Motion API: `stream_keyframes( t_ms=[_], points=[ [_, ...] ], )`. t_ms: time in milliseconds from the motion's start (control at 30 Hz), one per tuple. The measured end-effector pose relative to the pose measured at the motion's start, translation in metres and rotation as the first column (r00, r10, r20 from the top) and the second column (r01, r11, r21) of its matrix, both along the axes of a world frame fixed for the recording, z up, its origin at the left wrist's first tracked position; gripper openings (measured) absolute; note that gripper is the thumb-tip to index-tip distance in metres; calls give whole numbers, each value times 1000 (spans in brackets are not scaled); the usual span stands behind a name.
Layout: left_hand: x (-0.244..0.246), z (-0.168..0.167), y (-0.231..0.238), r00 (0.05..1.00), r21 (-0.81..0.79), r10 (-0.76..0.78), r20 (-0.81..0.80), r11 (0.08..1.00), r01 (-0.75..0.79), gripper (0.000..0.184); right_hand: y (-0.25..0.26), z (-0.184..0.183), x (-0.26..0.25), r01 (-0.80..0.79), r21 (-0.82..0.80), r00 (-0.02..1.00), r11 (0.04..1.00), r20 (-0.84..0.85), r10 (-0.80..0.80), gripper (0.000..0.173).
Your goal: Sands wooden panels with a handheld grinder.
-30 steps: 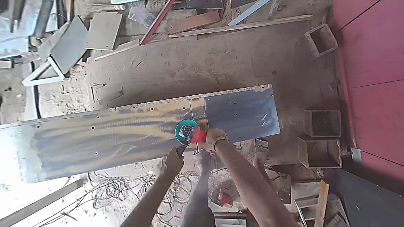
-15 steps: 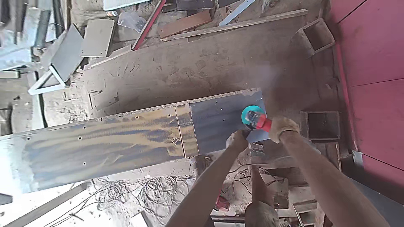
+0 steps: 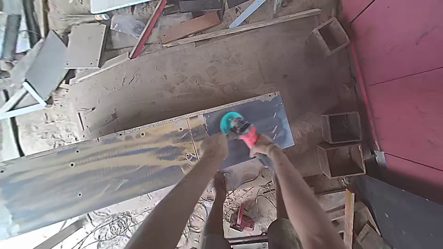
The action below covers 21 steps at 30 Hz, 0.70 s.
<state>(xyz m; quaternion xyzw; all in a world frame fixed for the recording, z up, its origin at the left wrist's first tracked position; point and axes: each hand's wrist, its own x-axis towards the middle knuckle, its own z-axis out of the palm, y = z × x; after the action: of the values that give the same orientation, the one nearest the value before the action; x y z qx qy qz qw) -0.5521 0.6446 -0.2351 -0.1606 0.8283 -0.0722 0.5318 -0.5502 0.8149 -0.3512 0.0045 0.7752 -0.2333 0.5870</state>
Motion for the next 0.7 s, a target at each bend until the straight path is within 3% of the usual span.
stream_keyframes(
  t_ms=[67, 200, 333, 400, 500, 567, 633, 700],
  points=[
    [31, 3, -43, 999, -71, 33, 9, 997, -32, 46, -44, 17, 15, -57, -27, 998, 998, 30, 58, 64],
    [108, -4, -116, 987, -154, 159, -37, 974, -163, 45, -112, 33, 44, -208, -82, 978, 975, -4, 208, 55],
    [181, -31, -139, 897, -19, 392, -203, 915, -404, 40, -135, 50, 49, -362, -106, 931, 926, -84, 354, 52],
    [203, -49, -113, 817, 95, 518, -253, 854, -512, 40, -120, 67, 44, -384, -49, 922, 922, -73, 380, 53],
    [205, -61, -36, 736, 252, 637, -230, 770, -587, 48, -61, 80, 44, -311, 36, 949, 950, -44, 313, 63],
    [197, -78, 8, 798, 243, 579, -165, 808, -536, 53, -6, 81, 44, -260, 92, 964, 961, -23, 263, 60],
    [177, -97, 53, 907, 202, 414, -84, 898, -391, 50, 53, 74, 42, -202, 197, 979, 959, 31, 200, 55],
    [139, -100, 103, 960, 237, 281, 10, 932, -276, 49, 108, 60, 40, -155, 317, 988, 936, 49, 147, 57]
  ],
)
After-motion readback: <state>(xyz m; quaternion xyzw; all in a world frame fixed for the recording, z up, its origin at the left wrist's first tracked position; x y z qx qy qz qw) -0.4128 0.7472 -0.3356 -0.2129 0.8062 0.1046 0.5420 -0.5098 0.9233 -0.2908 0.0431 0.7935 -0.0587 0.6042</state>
